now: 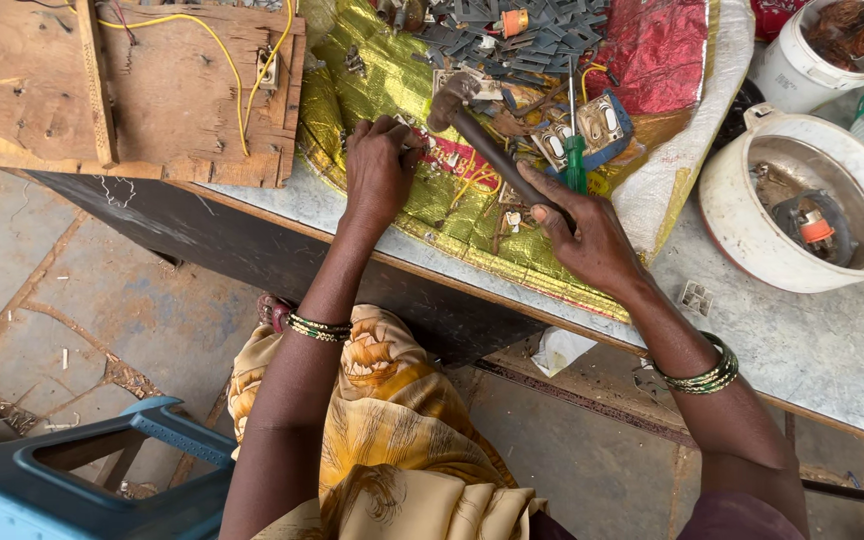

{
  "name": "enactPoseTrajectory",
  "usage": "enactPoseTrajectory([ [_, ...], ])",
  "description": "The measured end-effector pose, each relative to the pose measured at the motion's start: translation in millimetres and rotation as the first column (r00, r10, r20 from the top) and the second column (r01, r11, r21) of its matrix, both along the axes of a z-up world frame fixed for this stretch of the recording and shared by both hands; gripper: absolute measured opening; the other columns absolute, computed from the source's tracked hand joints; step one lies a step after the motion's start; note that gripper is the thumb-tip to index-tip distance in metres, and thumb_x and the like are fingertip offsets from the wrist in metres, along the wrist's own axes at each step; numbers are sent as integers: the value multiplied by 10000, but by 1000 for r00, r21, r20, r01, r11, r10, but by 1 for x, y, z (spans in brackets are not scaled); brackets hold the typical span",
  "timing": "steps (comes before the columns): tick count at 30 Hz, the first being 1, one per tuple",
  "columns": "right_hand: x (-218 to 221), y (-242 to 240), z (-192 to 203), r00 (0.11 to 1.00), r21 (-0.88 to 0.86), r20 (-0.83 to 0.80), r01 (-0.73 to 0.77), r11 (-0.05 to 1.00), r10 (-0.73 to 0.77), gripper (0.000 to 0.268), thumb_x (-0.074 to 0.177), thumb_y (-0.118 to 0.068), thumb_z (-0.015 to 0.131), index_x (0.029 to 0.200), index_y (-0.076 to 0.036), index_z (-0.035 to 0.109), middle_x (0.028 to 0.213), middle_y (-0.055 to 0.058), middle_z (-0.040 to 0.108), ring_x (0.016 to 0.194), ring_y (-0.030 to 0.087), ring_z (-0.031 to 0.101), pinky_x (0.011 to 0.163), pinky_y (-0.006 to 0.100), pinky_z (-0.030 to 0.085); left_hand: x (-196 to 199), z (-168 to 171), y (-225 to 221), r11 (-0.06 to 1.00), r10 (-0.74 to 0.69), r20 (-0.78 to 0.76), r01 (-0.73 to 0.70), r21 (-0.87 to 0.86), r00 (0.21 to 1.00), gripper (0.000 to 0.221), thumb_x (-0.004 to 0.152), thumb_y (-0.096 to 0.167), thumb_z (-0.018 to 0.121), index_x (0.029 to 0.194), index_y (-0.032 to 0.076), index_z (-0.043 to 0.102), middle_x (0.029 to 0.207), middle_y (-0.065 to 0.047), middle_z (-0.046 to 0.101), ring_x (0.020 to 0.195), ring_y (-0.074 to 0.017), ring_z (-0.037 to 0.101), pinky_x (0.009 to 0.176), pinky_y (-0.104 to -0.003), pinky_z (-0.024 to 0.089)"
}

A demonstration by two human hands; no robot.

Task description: The person disassembles electrical components using a screwdriver and a hammer.

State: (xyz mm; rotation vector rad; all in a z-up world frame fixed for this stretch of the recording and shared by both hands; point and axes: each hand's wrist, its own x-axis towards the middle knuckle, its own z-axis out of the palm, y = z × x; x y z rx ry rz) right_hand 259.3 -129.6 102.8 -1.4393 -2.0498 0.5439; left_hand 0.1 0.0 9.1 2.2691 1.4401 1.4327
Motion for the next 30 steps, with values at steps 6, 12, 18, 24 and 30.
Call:
enactPoseTrajectory([
  [6,-3,2,3,1000,47,-4,2,999,-2,498,1044,-204,568,1536,-191,493,1329,185,681,916,289,635,785,461,571,1,0,-2,999,20,-2,-20,-44,1000,79,832,80,802,882,94,743,936,-81,675,911,-315,572,821,-471,425],
  [12,3,-2,3,989,-128,57,142,982,-135,501,1065,-260,593,1555,-209,501,1106,170,768,694,197,645,697,379,568,1,2,1,1000,14,-4,-14,12,1000,88,826,88,806,870,93,730,926,-77,662,920,-318,569,826,-469,422],
  [18,7,0,-2,999,-46,26,27,999,-26,520,1060,-203,587,1573,-196,501,1170,177,736,801,190,658,758,348,561,-1,-4,-2,999,23,0,-23,-49,1000,71,846,63,785,876,93,729,939,-76,668,914,-317,576,818,-465,421],
  [24,6,-5,-2,998,3,47,46,999,-46,495,1040,-184,613,1526,-164,522,1211,155,745,869,178,693,817,350,552,-1,2,-1,1000,-3,-6,3,-30,1000,83,831,58,786,874,89,721,933,-78,668,934,-317,582,869,-470,433],
  [30,2,-1,0,998,13,61,0,1000,-1,492,1067,-193,588,1552,-152,518,1290,207,705,1036,278,696,941,387,542,-1,-1,-3,1000,1,16,-1,-9,1000,88,825,63,792,874,87,724,926,-87,663,916,-331,576,835,-476,422],
])
